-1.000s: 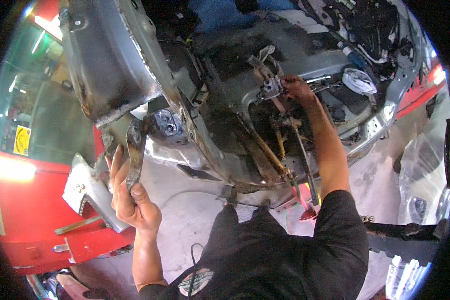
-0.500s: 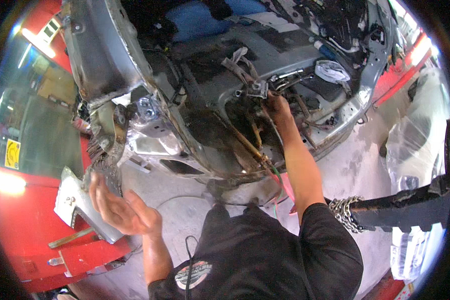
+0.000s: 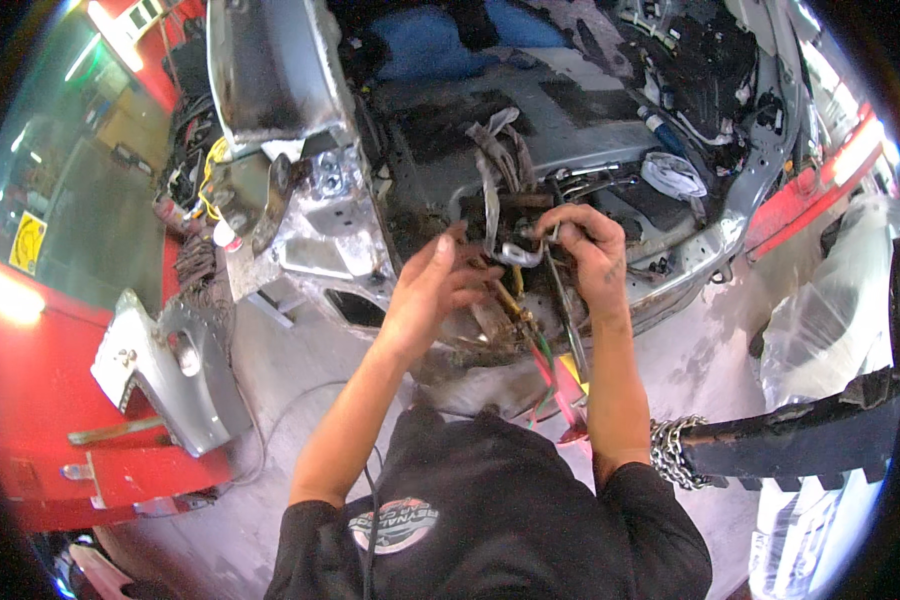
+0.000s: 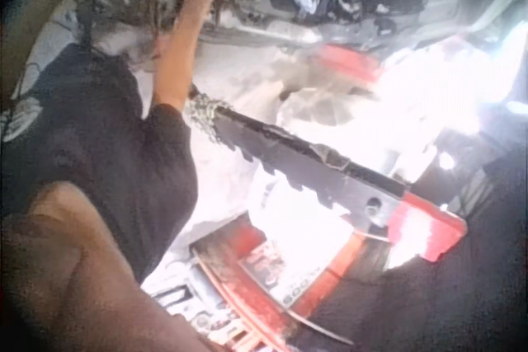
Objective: The person uses a pry bar and hammer to straighten a damaged front frame section of a car in a repair shop. They repeatedly strike the metal to reshape it, then fit a metal bracket into the repaired area.
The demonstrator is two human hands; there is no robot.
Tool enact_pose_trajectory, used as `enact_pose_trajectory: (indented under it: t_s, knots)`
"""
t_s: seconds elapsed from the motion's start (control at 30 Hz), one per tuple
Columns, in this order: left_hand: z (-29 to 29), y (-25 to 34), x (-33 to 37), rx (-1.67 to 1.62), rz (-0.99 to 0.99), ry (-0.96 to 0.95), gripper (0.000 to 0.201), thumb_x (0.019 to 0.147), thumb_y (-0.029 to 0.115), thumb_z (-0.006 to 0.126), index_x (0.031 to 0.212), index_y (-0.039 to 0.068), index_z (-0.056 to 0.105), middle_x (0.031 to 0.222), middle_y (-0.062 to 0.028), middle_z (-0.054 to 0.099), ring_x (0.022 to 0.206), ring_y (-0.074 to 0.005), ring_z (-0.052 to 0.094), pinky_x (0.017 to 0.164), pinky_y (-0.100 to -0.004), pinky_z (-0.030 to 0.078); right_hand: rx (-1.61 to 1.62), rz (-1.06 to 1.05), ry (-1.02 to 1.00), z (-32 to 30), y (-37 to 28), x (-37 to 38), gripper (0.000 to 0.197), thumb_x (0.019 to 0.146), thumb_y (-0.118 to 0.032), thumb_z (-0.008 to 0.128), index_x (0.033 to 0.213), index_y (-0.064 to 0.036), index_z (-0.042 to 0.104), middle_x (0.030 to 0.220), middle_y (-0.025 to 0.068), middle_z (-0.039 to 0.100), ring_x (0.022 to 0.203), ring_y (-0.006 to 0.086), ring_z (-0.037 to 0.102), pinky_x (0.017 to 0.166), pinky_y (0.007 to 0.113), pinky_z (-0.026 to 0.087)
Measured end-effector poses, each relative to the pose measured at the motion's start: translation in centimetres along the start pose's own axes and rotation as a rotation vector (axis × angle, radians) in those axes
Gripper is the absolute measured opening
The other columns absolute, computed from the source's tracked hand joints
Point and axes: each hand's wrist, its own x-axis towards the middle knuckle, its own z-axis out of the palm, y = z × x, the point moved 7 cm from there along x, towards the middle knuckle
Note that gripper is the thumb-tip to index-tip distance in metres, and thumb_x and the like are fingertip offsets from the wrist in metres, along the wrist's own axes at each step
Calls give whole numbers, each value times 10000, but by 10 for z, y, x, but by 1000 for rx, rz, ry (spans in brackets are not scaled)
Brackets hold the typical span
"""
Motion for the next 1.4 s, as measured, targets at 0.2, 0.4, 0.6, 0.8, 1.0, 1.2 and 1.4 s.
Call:
enact_pose_trajectory:
  t_s: [0.2, 0.4, 0.6, 0.8, 1.0, 1.2, 1.4]
  knots:
    - [26, 18, -18, 91, 194, -44, 602, 991, 223, 727, 1480, -40, 496, 1346, -133, 660, 1162, -229, 685, 934, -359, 569, -240, -226, -164, 20, -71, -21, 88, 922, -11, 666, 984, 12, 724, 1072, 141, 716, 940, 205, 680, 831, 303, 531]
    - [35, 36, -40, 40, 426, -7, 627, 896, 7, 769, 1463, -43, 506, 1396, -143, 630, 1250, -259, 636, 1088, -396, 486, -215, -232, -86, 26, -86, -31, 212, 896, 54, 652, 1082, -10, 734, 1201, 128, 701, 1108, 205, 669, 949, 300, 511]
    - [36, 41, -53, 0, 497, 8, 668, 873, -63, 753, 1482, -31, 480, 1454, -157, 585, 1319, -296, 595, 1106, -402, 483, -237, -172, -42, 37, -102, -42, 312, 974, 5, 619, 1279, 17, 685, 1325, 141, 676, 1235, 211, 627, 1054, 322, 473]
    - [30, 46, -65, 54, 628, -11, 658, 880, -99, 719, 1486, -29, 476, 1466, -160, 575, 1352, -300, 569, 1117, -410, 476, -108, -137, -92, 47, -102, -49, 372, 1011, -75, 639, 1366, 38, 633, 1386, 146, 653, 1250, 218, 624, 1068, 345, 477]
    - [23, 52, -76, 151, 634, 21, 605, 873, -186, 589, 1456, -35, 532, 1538, -163, 493, 1425, -282, 493, 1123, -408, 473, 43, -26, -100, 62, -102, -54, 475, 980, -80, 696, 1426, 34, 579, 1402, 143, 638, 1244, 227, 630, 1060, 355, 497]
    - [14, 66, -101, 353, 556, 114, 475, 997, 43, 508, 1461, -52, 536, 1560, -161, 419, 1368, -271, 512, 1057, -384, 522, 23, -26, -45, 79, -93, -50, 498, 927, -34, 729, 1400, 40, 590, 1386, 132, 641, 1269, 235, 617, 1069, 357, 496]
    - [8, 95, -134, 496, 680, 231, 484, 1077, 225, 541, 1441, -94, 528, 1463, -194, 509, 1201, -232, 612, 955, -371, 563, 114, -22, -105, 117, -92, -40, 499, 916, 30, 707, 1402, 15, 598, 1418, 119, 619, 1265, 218, 615, 1026, 340, 537]
